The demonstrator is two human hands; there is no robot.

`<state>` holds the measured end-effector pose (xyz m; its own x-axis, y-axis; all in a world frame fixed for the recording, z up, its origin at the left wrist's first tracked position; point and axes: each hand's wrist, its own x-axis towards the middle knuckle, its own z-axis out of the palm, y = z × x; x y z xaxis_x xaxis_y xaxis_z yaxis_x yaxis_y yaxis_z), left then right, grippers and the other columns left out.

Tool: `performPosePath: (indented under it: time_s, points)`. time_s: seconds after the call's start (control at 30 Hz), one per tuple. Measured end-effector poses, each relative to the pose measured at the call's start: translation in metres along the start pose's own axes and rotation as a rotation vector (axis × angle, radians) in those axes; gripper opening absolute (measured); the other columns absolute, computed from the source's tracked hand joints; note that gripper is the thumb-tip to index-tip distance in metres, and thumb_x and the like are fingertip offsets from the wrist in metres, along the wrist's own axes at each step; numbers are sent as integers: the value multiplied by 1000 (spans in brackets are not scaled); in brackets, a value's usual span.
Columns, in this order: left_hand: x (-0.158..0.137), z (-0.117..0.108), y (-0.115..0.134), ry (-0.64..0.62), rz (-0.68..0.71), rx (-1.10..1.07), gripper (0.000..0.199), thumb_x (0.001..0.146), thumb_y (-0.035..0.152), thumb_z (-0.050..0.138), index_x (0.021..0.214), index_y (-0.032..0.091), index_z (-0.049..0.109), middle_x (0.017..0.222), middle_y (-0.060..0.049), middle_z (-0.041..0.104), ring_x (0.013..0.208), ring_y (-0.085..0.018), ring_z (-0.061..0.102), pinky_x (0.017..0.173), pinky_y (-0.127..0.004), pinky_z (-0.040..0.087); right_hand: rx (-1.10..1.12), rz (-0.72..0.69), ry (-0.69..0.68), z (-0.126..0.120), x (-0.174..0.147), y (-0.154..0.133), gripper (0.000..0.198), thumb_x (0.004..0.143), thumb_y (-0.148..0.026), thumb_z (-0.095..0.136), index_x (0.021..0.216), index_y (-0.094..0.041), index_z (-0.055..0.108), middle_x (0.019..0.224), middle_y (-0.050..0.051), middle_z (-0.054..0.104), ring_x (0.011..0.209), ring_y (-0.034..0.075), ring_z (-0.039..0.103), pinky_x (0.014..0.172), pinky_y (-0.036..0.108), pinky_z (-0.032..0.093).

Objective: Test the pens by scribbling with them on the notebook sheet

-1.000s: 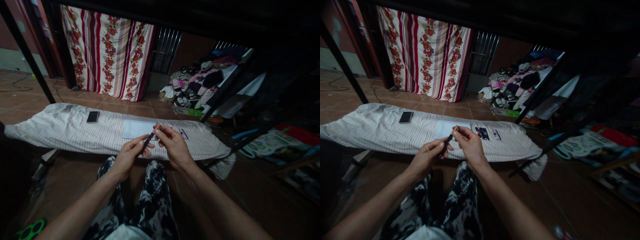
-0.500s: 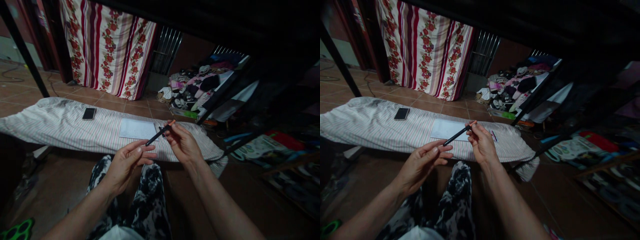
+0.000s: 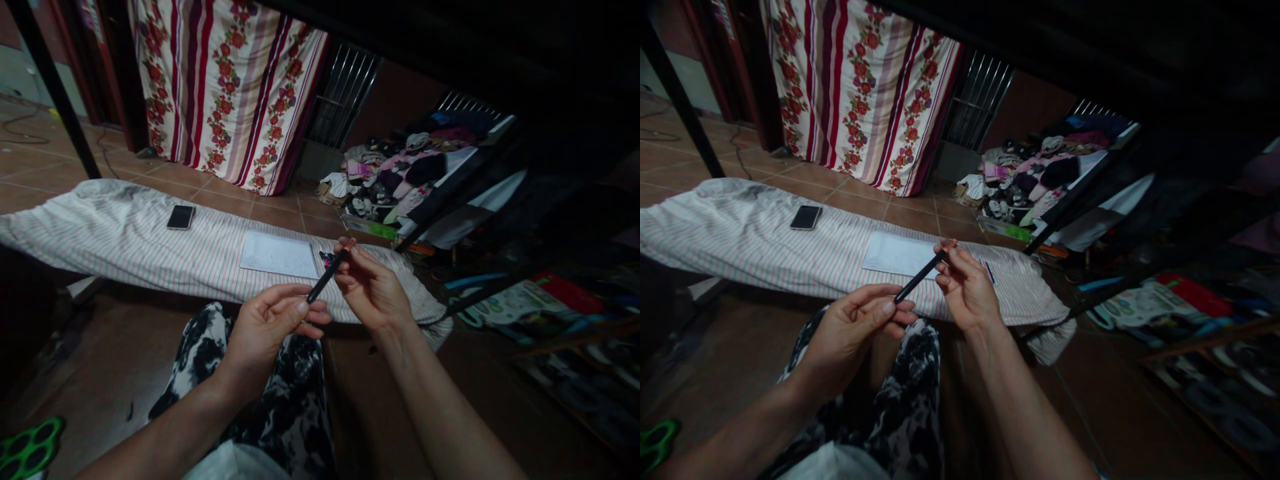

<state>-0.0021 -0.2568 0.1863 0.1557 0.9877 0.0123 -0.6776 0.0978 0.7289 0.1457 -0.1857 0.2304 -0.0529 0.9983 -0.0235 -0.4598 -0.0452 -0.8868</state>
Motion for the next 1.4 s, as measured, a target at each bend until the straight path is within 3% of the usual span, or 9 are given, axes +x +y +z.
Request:
performPosePath:
  time_s: [0.27, 0.43, 0.6, 0.87, 1.1, 1.4]
  points:
    - [0, -6, -2, 100, -12, 8, 22, 67, 18, 72, 87, 12, 65, 77, -9, 72, 63, -14, 67, 59, -20, 51, 22, 8, -46, 5, -5, 2, 16, 68, -16, 66, 83, -20, 63, 77, -2, 63, 47, 1, 45, 36, 8, 32]
    - [1, -23, -13, 217, -68, 23, 29, 63, 21, 75, 87, 10, 65, 77, -10, 73, 66, -15, 68, 57, -17, 51, -19, -14, -119, 5, -7, 11, 18, 71, -19, 66, 88, -18, 61, 81, 2, 66, 53, 5, 56, 41, 10, 42]
    - [-5, -33, -19, 268, -128, -42, 34, 57, 20, 79, 87, 11, 64, 80, -9, 73, 70, -15, 68, 56, -16, 52, -14, 9, -183, 4, -9, 21, 19, 71, -20, 66, 89, -18, 60, 81, 2, 67, 51, 6, 58, 40, 12, 44]
    - [-6, -28, -18, 231, -106, -39, 31, 57, 22, 79, 83, 10, 66, 78, -10, 73, 67, -14, 68, 55, -14, 52, 5, -22, -112, 3, -9, 21, 22, 70, -24, 68, 89, -17, 60, 75, 1, 67, 48, 4, 54, 39, 11, 44]
    - [-4, -34, -28, 225, -139, -27, 32, 57, 22, 79, 84, 11, 67, 80, -9, 73, 69, -14, 68, 57, -16, 52, -112, -128, -158, -1, -13, 27, 22, 74, -29, 65, 93, -18, 60, 79, 0, 64, 46, 4, 54, 41, 14, 46]
    - [-2, -55, -47, 294, -159, 46, 35, 53, 24, 80, 82, 11, 65, 74, -8, 72, 63, -13, 66, 57, -18, 49, -302, -126, -295, -2, -27, 45, 21, 79, -31, 60, 96, -20, 61, 85, 2, 64, 52, 6, 60, 46, 17, 51]
